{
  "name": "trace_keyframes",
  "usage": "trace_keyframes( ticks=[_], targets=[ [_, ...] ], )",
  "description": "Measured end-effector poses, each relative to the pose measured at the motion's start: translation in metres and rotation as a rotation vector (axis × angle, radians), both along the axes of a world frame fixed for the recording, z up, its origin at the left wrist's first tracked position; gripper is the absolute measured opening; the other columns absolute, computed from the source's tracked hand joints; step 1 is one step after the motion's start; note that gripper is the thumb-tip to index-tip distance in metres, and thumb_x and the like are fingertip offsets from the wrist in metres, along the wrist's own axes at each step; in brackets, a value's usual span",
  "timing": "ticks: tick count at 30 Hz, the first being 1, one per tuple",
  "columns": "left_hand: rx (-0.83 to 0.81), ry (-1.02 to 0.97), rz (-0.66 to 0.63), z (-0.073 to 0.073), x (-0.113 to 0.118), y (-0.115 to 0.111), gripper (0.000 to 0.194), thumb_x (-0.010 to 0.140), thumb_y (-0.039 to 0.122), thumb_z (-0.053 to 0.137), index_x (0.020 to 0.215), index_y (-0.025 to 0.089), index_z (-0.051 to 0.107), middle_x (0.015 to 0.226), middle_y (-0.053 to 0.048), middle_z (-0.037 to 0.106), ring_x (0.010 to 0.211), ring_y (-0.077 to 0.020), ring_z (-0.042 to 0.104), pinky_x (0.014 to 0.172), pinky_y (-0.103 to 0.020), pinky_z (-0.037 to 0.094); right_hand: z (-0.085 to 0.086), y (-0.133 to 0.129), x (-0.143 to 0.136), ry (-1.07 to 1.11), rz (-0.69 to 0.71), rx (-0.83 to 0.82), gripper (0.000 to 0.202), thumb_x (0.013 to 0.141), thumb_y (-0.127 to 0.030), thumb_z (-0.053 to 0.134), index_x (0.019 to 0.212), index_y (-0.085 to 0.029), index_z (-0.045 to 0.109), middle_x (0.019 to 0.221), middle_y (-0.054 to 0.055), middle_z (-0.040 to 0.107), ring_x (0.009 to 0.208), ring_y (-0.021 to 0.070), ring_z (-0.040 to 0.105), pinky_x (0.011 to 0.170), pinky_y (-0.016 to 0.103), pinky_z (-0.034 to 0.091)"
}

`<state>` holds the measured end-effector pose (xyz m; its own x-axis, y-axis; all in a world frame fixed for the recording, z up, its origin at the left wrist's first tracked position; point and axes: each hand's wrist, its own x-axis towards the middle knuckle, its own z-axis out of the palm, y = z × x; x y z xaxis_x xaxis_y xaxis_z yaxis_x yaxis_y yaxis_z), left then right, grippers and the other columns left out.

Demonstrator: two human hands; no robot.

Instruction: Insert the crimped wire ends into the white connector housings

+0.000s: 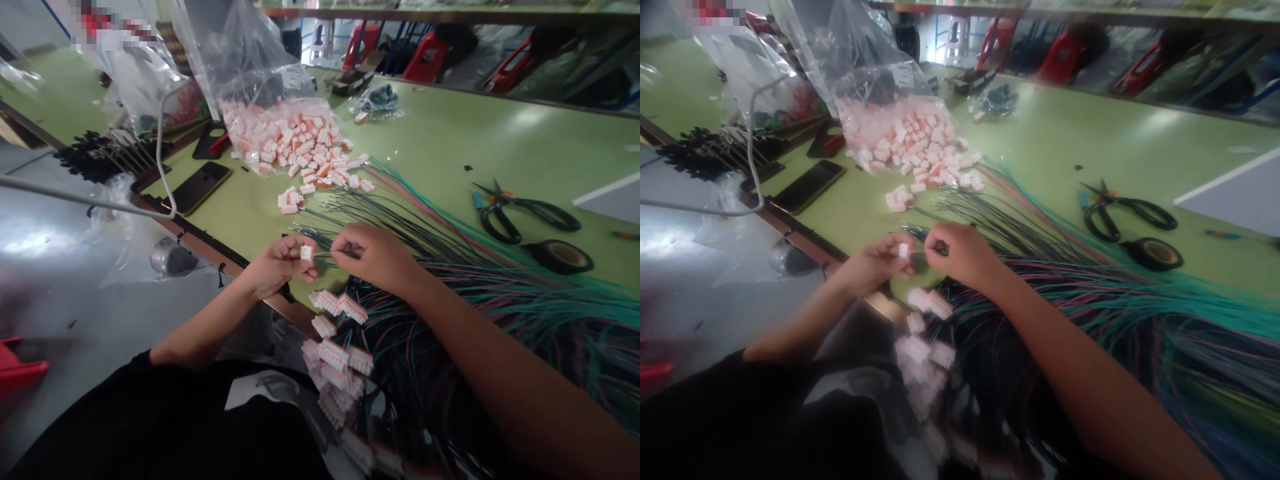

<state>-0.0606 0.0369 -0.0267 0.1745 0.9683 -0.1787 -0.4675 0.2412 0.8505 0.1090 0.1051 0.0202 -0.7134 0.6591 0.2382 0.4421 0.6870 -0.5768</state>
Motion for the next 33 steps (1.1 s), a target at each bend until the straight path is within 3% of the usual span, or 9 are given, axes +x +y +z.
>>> trace_keyframes(
  ticks=[14,23,33],
  targets=[
    [0.012,0.027,-0.002,-0.0026,-0.0007,-0.0002,0.029,0.064,0.009,0.070,0.089,0.016,0.057,0.063,0.003,0.063,0.057,-0.0090,0.062,0.058,-0.020,0.051,-0.0046,-0.0067,-0.0035,-0.061,-0.120,-0.014,0.007,0.062,-0.015,0.050,0.057,-0.019,0.051,0.053,-0.003,0.051,0.050,0.0078,0.041,0.054,0.024,0.032],
    [-0.013,0.021,0.031,-0.0046,0.0002,0.0003,0.028,0.064,0.008,0.069,0.089,0.015,0.061,0.064,0.002,0.065,0.055,-0.0090,0.062,0.058,-0.021,0.051,-0.0041,-0.0063,-0.0022,-0.003,-0.106,-0.134,0.007,0.063,-0.018,0.051,0.057,-0.018,0.053,0.053,-0.003,0.052,0.050,0.0079,0.043,0.053,0.023,0.033],
    [-0.046,0.043,0.077,-0.0024,0.0028,-0.0005,0.028,0.061,0.006,0.070,0.087,0.015,0.066,0.063,0.001,0.067,0.054,-0.0091,0.062,0.056,-0.021,0.051,-0.0056,-0.0079,-0.0041,-0.034,-0.106,-0.136,0.008,0.063,-0.015,0.050,0.056,-0.019,0.052,0.053,-0.003,0.051,0.051,0.0080,0.041,0.054,0.024,0.033]
  ],
)
